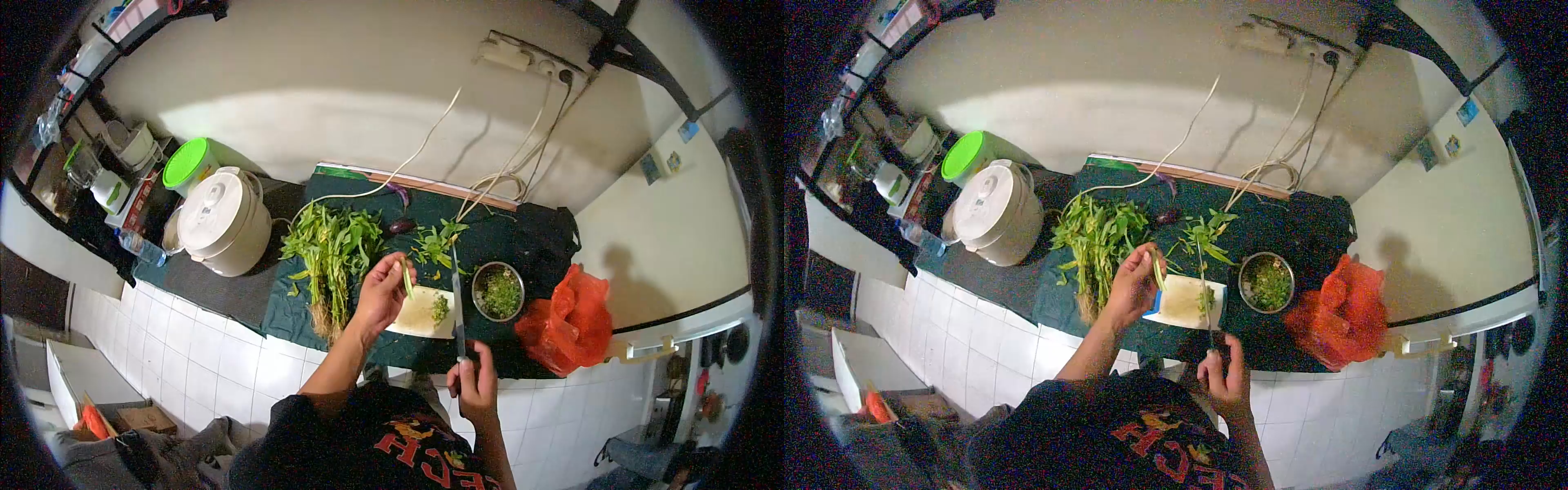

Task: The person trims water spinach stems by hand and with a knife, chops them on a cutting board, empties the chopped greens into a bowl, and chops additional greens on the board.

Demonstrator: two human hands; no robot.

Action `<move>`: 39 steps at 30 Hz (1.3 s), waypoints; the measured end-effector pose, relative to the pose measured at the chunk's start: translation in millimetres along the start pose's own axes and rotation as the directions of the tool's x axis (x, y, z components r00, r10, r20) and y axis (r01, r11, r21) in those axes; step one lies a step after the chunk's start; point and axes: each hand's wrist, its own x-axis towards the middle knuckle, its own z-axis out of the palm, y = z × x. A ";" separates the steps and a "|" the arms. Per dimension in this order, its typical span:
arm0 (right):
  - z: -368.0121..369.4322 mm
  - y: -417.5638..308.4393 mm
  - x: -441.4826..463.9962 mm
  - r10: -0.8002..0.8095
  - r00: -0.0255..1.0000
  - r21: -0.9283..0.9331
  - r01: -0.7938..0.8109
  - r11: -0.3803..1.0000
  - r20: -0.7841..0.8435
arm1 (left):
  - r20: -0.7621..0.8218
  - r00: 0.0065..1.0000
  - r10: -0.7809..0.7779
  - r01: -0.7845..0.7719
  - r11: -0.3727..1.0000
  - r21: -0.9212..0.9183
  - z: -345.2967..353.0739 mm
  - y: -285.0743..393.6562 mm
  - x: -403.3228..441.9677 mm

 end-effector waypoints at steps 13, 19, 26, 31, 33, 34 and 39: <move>60.8 -47.2 34.1 -0.200 0.975 0.026 0.203 0.979 -0.097 | -0.009 0.997 -0.076 0.077 0.996 0.050 60.5 41.3 -57.6; 66.0 -68.6 39.1 -0.234 0.954 -0.031 0.232 0.972 -0.187 | 0.103 0.992 -0.079 0.073 0.996 0.056 64.6 45.8 -57.6; 72.5 -69.4 50.4 -0.352 0.898 -0.091 0.340 0.936 -0.265 | 0.191 0.965 -0.179 0.119 0.950 0.289 76.3 71.8 -58.3; 77.5 -79.6 54.3 -0.266 0.936 -0.039 0.264 0.964 -0.230 | 0.245 0.948 -0.203 0.117 0.939 0.325 66.5 81.5 -50.7; 80.1 -81.4 57.3 -0.308 0.923 -0.050 0.305 0.951 -0.230 | 0.250 0.951 -0.184 0.099 0.944 0.315 68.9 85.7 -51.4; 80.9 -80.2 57.6 -0.301 0.925 -0.043 0.299 0.953 -0.230 | 0.254 0.952 -0.170 0.089 0.949 0.302 74.2 88.9 -53.5; 82.4 -83.4 56.5 -0.278 0.930 -0.013 0.284 0.959 -0.241 | 0.248 0.955 -0.163 0.076 0.942 0.326 65.1 86.6 -53.0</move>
